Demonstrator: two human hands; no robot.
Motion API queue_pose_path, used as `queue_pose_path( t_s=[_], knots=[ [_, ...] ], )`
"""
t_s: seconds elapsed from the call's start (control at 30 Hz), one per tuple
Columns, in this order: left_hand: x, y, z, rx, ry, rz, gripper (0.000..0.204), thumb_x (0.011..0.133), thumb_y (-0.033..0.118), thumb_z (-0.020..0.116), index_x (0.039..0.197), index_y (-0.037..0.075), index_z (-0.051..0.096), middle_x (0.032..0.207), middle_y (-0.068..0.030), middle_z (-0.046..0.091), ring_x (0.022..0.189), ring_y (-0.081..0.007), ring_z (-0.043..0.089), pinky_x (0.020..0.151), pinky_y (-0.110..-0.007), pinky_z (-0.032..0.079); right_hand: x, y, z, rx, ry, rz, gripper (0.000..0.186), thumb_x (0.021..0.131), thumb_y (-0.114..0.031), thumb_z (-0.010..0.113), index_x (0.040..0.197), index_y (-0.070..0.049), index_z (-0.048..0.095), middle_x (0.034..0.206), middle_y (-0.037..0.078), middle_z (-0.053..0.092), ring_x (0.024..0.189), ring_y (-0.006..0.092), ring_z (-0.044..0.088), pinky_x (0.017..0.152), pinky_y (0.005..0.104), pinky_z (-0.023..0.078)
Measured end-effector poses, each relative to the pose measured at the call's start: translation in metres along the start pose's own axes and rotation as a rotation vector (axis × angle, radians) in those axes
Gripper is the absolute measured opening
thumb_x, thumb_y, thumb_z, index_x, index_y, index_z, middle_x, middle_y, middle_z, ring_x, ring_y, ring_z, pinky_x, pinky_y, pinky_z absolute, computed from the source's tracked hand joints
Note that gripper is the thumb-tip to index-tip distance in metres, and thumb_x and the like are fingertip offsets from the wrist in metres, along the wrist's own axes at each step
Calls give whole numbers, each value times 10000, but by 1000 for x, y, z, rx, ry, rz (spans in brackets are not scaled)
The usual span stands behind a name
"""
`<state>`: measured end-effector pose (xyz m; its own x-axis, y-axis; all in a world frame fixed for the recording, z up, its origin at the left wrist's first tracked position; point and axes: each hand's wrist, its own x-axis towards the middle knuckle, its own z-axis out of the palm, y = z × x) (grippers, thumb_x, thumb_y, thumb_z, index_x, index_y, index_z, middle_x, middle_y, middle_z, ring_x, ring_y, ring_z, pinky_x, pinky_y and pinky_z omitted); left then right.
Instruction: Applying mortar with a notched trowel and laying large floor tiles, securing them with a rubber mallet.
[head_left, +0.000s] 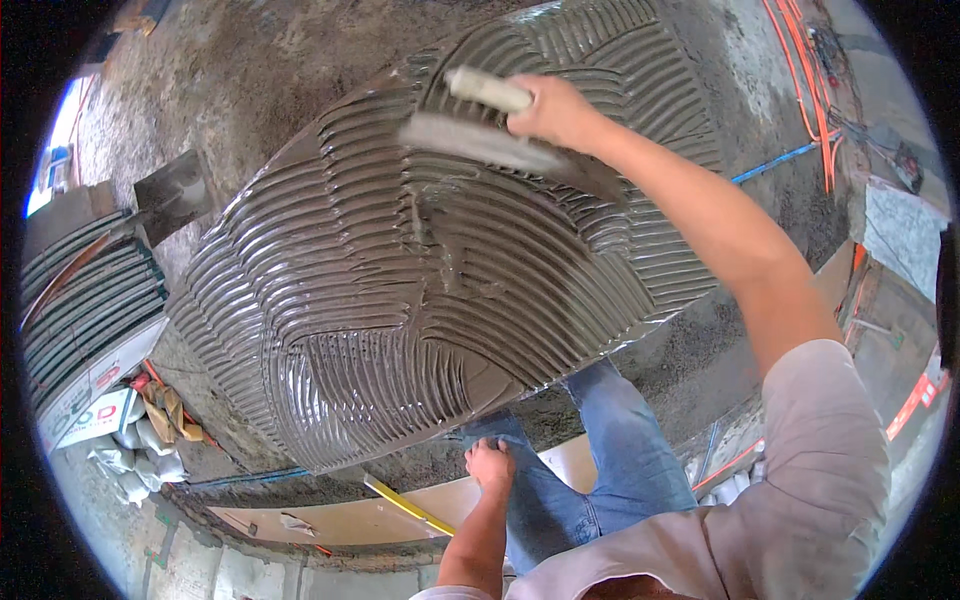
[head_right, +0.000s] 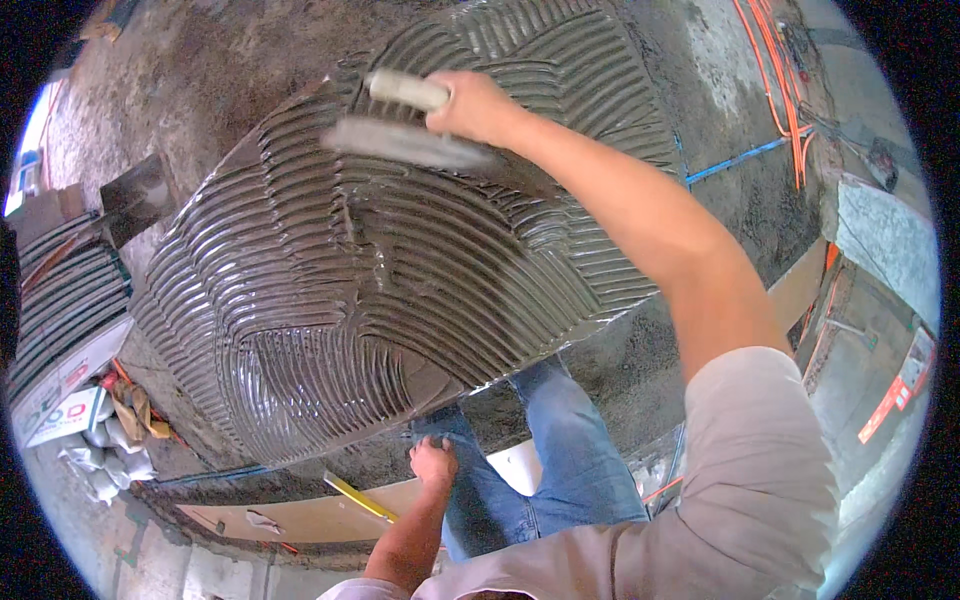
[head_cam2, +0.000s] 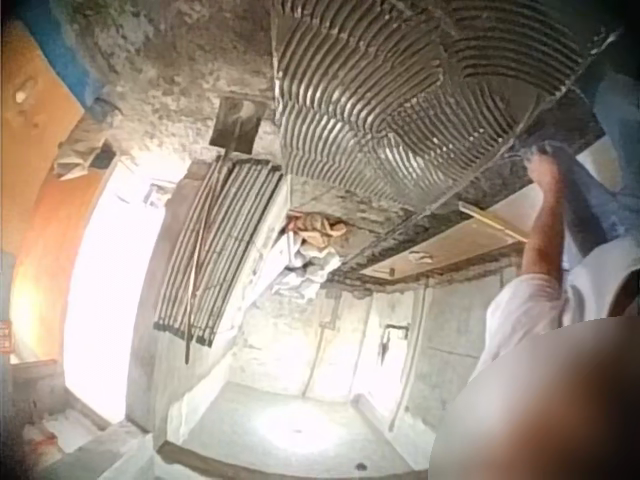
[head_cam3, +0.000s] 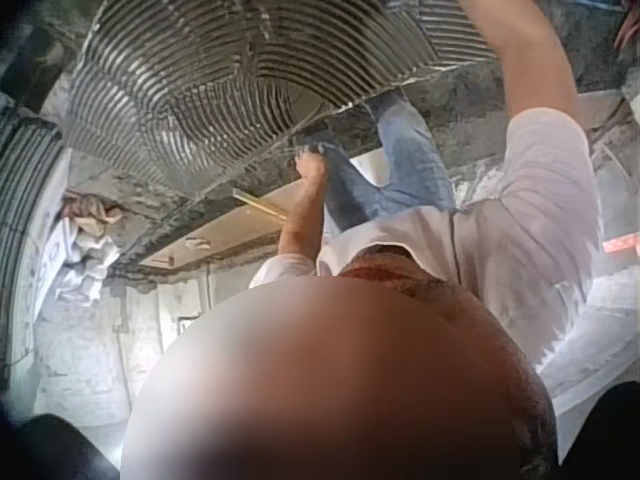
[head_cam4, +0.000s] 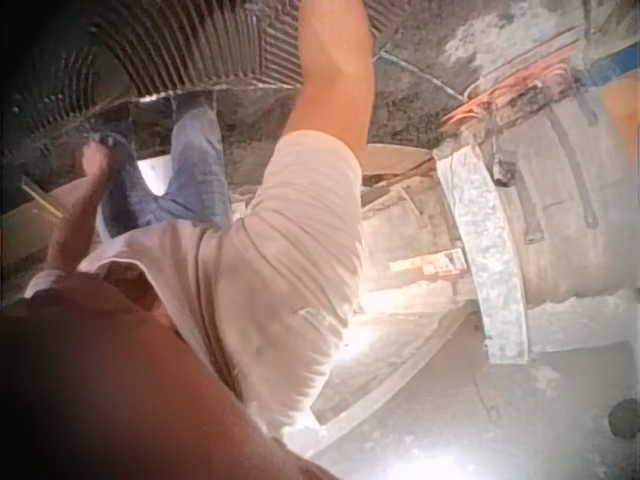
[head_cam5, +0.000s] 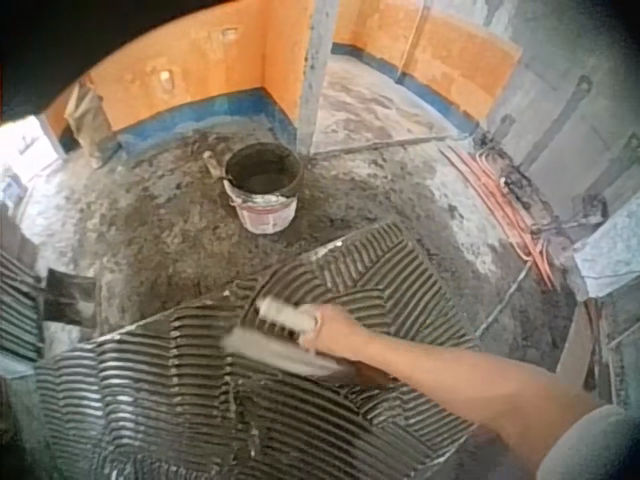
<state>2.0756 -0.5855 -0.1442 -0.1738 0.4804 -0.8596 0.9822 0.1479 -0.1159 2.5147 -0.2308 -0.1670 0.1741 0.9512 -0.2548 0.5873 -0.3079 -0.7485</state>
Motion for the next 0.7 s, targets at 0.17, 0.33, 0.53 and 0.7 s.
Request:
queue_pose_path(
  t_s=[0.17, 0.33, 0.53, 0.7],
  knots=[
    [1, 2, -5, -22, -9, 25, 336, 783, 328, 618, 990, 63, 633, 1054, -125, 614, 1036, -330, 514, 880, -416, 430, 25, -39, -27, -164, -137, -302, 374, 672, -128, 676, 1034, -93, 590, 923, 101, 650, 859, 189, 625, 778, 331, 488],
    [-1, 4, -3, -75, 6, 25, 322, 785, 320, 614, 980, 64, 637, 1052, -128, 612, 1042, -331, 507, 883, -425, 422, 94, -54, -24, -343, 44, -613, 228, 651, -156, 625, 860, -66, 628, 832, 174, 648, 824, 346, 628, 729, 407, 496],
    [-6, 0, 8, -130, 54, 16, 290, 785, 298, 606, 948, 61, 646, 1044, -129, 613, 1039, -333, 505, 886, -433, 415, 133, -76, -8, -365, -176, -396, 213, 644, -141, 623, 835, -52, 589, 792, 177, 632, 796, 351, 617, 706, 406, 477],
    [-6, -2, 13, -139, 78, 33, 273, 783, 285, 604, 933, 62, 651, 1018, -136, 620, 1018, -336, 514, 875, -437, 421, 145, -84, 7, -502, -178, -395, 238, 637, -174, 642, 838, -57, 595, 806, 173, 637, 809, 349, 618, 712, 419, 478]
  ],
)
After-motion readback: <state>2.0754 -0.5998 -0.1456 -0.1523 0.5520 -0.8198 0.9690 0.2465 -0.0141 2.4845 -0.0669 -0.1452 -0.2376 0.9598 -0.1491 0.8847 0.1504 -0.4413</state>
